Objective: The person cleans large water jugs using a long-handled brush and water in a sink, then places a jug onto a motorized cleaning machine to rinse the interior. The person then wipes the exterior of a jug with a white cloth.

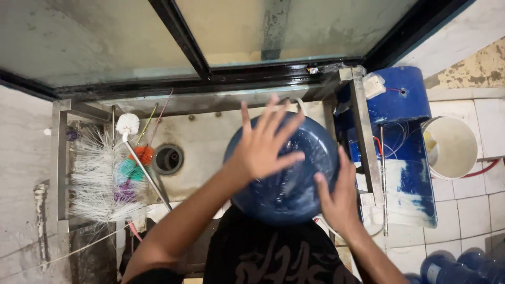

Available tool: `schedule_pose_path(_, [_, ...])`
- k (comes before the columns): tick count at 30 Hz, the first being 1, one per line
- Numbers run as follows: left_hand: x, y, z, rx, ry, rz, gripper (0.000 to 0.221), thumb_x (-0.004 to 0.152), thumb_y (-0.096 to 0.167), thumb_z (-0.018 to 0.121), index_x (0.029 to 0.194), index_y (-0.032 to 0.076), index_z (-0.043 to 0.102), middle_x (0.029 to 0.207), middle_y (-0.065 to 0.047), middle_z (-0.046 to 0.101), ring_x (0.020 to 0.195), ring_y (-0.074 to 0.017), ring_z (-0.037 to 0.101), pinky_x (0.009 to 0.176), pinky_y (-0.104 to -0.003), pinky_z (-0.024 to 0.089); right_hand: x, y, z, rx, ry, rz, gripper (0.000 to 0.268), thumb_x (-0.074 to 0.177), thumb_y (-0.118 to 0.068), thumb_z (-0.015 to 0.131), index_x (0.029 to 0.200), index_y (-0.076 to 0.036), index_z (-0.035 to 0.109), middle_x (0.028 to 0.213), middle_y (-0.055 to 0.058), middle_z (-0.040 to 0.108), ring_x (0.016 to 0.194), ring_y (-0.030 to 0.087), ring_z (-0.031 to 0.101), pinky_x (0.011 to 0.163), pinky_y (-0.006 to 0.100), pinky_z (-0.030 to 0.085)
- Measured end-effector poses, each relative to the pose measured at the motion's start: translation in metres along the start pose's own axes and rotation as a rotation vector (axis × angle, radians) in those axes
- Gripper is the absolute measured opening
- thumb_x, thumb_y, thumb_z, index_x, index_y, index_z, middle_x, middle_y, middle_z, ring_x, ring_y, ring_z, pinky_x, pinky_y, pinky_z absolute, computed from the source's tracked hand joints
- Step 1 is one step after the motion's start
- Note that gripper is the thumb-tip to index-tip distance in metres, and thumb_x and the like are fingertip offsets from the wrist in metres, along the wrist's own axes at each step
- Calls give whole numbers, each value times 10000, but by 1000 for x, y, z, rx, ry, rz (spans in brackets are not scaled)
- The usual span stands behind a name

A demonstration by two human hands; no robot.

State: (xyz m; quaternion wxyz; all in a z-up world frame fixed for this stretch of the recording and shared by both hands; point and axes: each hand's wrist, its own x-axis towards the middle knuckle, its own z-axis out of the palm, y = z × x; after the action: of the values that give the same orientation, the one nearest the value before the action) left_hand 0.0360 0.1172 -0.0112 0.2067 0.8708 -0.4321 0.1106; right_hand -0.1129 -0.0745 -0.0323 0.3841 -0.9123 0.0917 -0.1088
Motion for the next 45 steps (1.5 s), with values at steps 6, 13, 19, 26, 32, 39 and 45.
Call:
schedule_pose_path(6, [63, -30, 5, -136, -310, -24, 1088, 583, 868, 709, 1305, 59, 616, 1146, -187, 696, 1073, -375, 669, 934, -459, 523, -55, -12, 16, 421, -27, 137, 1031, 737, -169, 871, 1511, 23, 217, 1387, 210, 410, 1141, 265, 611, 876, 370, 593])
schedule_pose_path(13, [79, -18, 7, -150, -380, -80, 904, 691, 866, 644, 1079, 53, 716, 1005, -189, 742, 954, -359, 719, 861, -463, 557, -45, -4, 0, 441, -55, 146, 987, 786, -190, 835, 1530, 12, 220, 1458, 200, 457, 1262, 277, 579, 909, 375, 576])
schedule_pose_path(19, [50, -49, -8, -104, -487, -440, 967, 807, 821, 573, 1394, 57, 503, 984, -245, 719, 950, -434, 691, 846, -514, 536, 9, 10, -36, 188, -47, 269, 761, 709, -255, 883, 1367, -52, 559, 1287, 173, 590, 1116, 266, 658, 818, 345, 624])
schedule_pose_path(26, [-34, -64, -22, -412, -349, -753, 819, 1003, 641, 408, 1589, 82, 284, 1076, -330, 695, 1038, -485, 672, 937, -520, 510, 26, -37, -27, -70, 102, 161, 638, 839, -381, 794, 1342, -35, 607, 1360, 197, 584, 1144, 330, 648, 909, 408, 561])
schedule_pose_path(32, [-90, 3, -33, -368, -341, -1019, 740, 1014, 639, 351, 1346, -19, 419, 886, -309, 690, 878, -491, 678, 799, -570, 517, 52, -50, -8, -341, -160, -41, 1200, 783, -739, 713, 1576, 45, 269, 1534, 414, 233, 1388, 550, 260, 1038, 613, 320])
schedule_pose_path(39, [-118, 47, -21, -400, -544, -410, 585, 1001, 533, 520, 800, 15, 702, 808, -223, 706, 801, -431, 687, 741, -525, 530, 163, -77, 38, -475, -338, -283, 913, 809, -770, 654, 1471, -155, 527, 1445, 210, 477, 1347, 401, 409, 1059, 587, 319])
schedule_pose_path(45, [-108, 30, -85, -891, -402, -373, 363, 906, 402, 704, 816, 50, 694, 735, -116, 717, 662, -265, 711, 623, -399, 542, 169, -107, 59, -448, -593, -816, 830, 705, -742, 730, 1329, -203, 630, 1314, 97, 572, 1263, 356, 467, 1027, 539, 335])
